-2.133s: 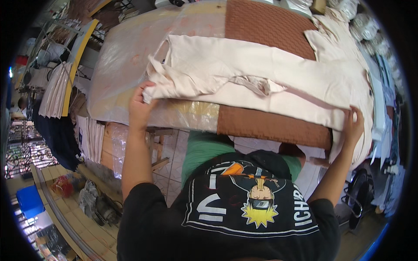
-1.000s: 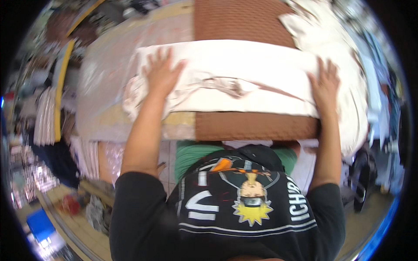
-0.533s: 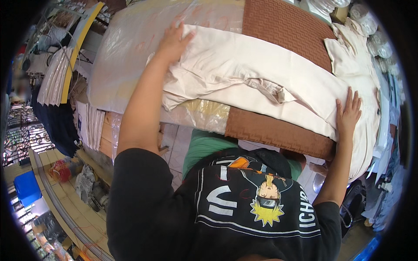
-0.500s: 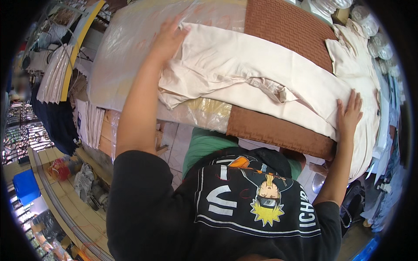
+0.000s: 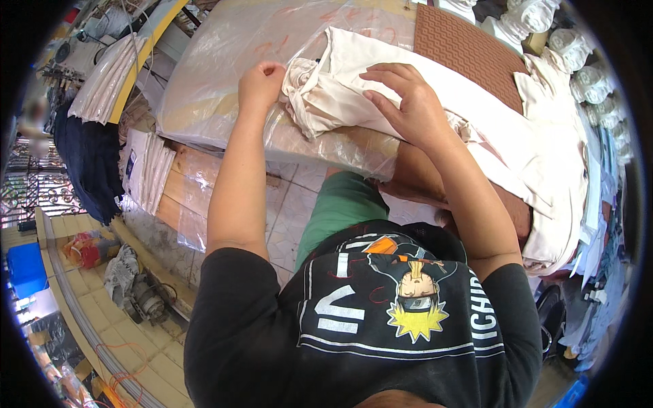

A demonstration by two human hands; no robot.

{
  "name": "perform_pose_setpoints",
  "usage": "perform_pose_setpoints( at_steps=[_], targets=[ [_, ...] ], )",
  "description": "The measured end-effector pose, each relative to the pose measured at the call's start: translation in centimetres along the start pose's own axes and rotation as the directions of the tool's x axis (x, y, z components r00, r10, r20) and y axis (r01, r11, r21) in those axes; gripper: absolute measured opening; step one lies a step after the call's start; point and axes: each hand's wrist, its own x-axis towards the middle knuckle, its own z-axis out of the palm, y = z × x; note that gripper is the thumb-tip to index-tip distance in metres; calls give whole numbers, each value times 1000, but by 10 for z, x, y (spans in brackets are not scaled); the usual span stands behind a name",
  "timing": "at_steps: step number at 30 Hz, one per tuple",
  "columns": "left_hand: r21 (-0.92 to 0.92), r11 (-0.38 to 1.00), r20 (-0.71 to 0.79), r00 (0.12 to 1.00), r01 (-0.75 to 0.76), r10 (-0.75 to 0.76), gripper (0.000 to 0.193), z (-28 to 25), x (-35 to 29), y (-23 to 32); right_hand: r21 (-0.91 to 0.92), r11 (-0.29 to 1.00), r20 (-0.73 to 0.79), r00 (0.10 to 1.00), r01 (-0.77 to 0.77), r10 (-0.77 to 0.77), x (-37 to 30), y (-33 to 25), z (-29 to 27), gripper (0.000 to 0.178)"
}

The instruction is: The person folds a shirt using a cardboard guide and places the folded item onto a stack.

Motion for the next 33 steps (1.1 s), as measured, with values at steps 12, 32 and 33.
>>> perform_pose_setpoints(
  at_steps=[12,32,33],
  targets=[
    [310,946,108,992,-93,62,26,23,38,4,-5,985,104,980,-171,171,-33,-5,-8,24],
    [-290,732,183,715,-617,675,71,4,-128,69,624,629,-1,804,-464,595,-85,-29,-18,18],
    [-249,719,207,689,-649,695,70,11,-126,72,614,650,-39,806,-447,591,-85,-22,-18,17]
  ],
)
